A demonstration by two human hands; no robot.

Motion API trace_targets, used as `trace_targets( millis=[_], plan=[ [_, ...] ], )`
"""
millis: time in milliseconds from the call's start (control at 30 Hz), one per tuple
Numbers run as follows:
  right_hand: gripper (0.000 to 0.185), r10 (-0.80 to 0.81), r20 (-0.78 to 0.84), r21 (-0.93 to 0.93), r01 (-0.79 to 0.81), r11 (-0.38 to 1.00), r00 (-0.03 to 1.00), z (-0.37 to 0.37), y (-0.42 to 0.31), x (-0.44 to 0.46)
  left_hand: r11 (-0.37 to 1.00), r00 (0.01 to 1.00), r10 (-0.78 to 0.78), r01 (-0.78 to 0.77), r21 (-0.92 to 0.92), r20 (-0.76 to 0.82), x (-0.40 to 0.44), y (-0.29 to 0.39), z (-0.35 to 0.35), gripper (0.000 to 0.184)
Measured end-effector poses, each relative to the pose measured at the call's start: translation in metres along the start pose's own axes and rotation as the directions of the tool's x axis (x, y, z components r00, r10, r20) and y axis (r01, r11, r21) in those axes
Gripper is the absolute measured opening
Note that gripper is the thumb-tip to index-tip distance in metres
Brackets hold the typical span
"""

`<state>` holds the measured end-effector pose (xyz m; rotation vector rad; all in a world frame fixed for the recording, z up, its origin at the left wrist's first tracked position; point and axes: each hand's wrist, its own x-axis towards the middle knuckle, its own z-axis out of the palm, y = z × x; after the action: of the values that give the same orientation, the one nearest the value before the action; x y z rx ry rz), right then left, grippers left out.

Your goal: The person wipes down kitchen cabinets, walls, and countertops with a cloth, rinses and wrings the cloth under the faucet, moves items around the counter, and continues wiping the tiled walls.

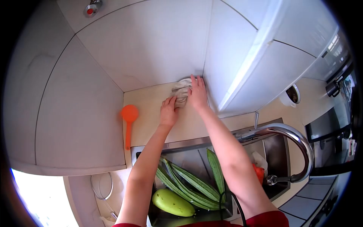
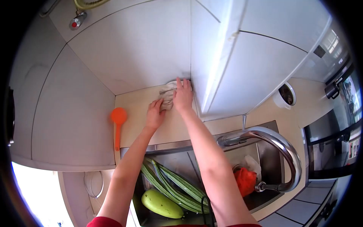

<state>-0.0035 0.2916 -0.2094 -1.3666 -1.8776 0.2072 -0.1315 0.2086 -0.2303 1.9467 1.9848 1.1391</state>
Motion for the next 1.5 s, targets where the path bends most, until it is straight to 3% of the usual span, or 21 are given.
trace_targets(
  millis=[167, 233, 267, 300, 333, 367, 400, 433, 500, 533, 600, 667, 733, 800, 833, 933, 1033, 1100, 1200, 1400, 1500],
  plan=[
    [0.045, 0.137, 0.338, -0.171, -0.082, 0.982, 0.931, -0.005, 0.004, 0.009, 1.0, 0.986, 0.031, -0.03, -0.009, 0.161, 0.01, -0.026, -0.018, 0.036],
    [0.038, 0.437, 0.318, -0.04, -0.448, 0.893, 0.841, -0.006, 0.003, 0.012, 1.0, 0.985, 0.027, -0.027, -0.001, 0.17, 0.02, -0.032, -0.022, 0.033],
    [0.038, 0.437, 0.314, -0.044, -0.447, 0.893, 0.843, 0.006, 0.019, 0.011, 0.806, 0.951, -0.28, 0.309, -0.505, 0.135, 0.025, -0.03, -0.032, 0.027],
    [0.041, 0.554, 0.275, 0.335, -0.619, 0.711, 0.785, 0.021, 0.035, 0.009, 0.289, 0.809, -0.527, 0.461, -0.839, 0.262, 0.029, -0.029, -0.041, 0.022],
    [0.045, 0.658, 0.29, 0.657, -0.644, 0.391, 0.695, 0.03, 0.047, 0.006, 0.287, 0.807, -0.527, 0.464, -0.838, 0.266, 0.03, -0.035, -0.045, 0.022],
    [0.045, 0.659, 0.29, 0.656, -0.646, 0.39, 0.694, 0.017, 0.034, 0.004, 0.076, 0.777, -0.577, 0.359, -0.93, 0.252, 0.032, -0.042, -0.05, 0.021],
    [0.045, 0.696, 0.386, 0.719, -0.67, 0.184, 0.606, 0.002, 0.019, -0.001, -0.13, 0.742, -0.623, 0.217, -0.968, 0.25, 0.033, -0.046, -0.052, 0.02],
    [0.045, 0.704, 0.487, 0.748, -0.663, -0.031, 0.517, -0.009, 0.006, -0.007, -0.129, 0.742, -0.622, 0.218, -0.967, 0.25, 0.032, -0.043, -0.054, 0.02],
    [0.043, 0.697, 0.503, 0.679, -0.733, 0.049, 0.512, -0.002, 0.004, -0.024, -0.325, 0.528, -0.65, 0.457, -0.828, 0.547, 0.027, -0.03, -0.058, 0.029],
    [0.042, 0.69, 0.521, 0.596, -0.793, 0.127, 0.502, 0.001, 0.003, -0.028, -0.325, 0.53, -0.65, 0.455, -0.829, 0.545, 0.024, -0.022, -0.053, 0.029],
    [0.038, 0.683, 0.519, 0.642, -0.762, 0.085, 0.513, -0.002, -0.009, -0.031, 0.347, 0.569, -0.672, 0.808, -0.477, 0.474, 0.018, 0.0, -0.035, 0.024],
    [0.035, 0.681, 0.517, 0.684, -0.729, 0.037, 0.519, -0.004, -0.005, -0.03, 0.321, 0.569, -0.606, 0.814, -0.484, 0.556, 0.019, 0.015, -0.021, 0.024],
    [0.026, 0.588, 0.669, 0.715, -0.609, -0.344, 0.453, -0.002, 0.009, -0.011, 0.291, 0.568, -0.533, 0.819, -0.494, 0.627, 0.03, 0.018, -0.009, 0.023],
    [0.023, 0.625, 0.647, 0.744, -0.54, -0.393, 0.437, 0.005, 0.012, 0.013, -0.127, 0.559, -0.541, 0.685, -0.718, 0.629, 0.056, 0.006, 0.012, 0.023],
    [0.019, 0.661, 0.625, 0.77, -0.466, -0.435, 0.416, 0.009, 0.014, 0.027, -0.127, 0.56, -0.541, 0.683, -0.719, 0.628, 0.07, -0.006, 0.023, 0.023],
    [0.017, 0.739, 0.535, 0.843, -0.316, -0.436, 0.409, 0.025, 0.008, 0.064, -0.237, 0.582, -0.539, 0.589, -0.772, 0.609, 0.106, -0.023, 0.041, 0.022],
    [0.018, 0.739, 0.522, 0.851, -0.314, -0.421, 0.426, 0.024, 0.0, 0.074, -0.282, 0.535, -0.649, 0.491, -0.824, 0.541, 0.13, -0.004, 0.028, 0.02],
    [0.022, 0.751, 0.493, 0.87, -0.271, -0.412, 0.439, 0.02, -0.009, 0.078, -0.317, 0.63, -0.576, 0.415, -0.853, 0.52, 0.14, -0.003, 0.016, 0.018],
    [0.028, 0.741, 0.467, 0.884, -0.248, -0.396, 0.482, 0.011, -0.025, 0.085, -0.334, 0.657, -0.574, 0.357, -0.872, 0.489, 0.149, 0.013, -0.009, 0.017],
    [0.038, 0.647, 0.268, 0.963, -0.215, -0.161, 0.714, -0.042, -0.087, 0.108, -0.235, 0.78, -0.492, 0.31, -0.921, 0.388, 0.171, 0.039, -0.073, 0.017],
    [0.039, 0.636, 0.291, 0.956, -0.241, -0.166, 0.715, -0.063, -0.114, 0.12, -0.21, 0.827, -0.445, 0.276, -0.938, 0.343, 0.181, 0.057, -0.11, 0.017]
  ],
)
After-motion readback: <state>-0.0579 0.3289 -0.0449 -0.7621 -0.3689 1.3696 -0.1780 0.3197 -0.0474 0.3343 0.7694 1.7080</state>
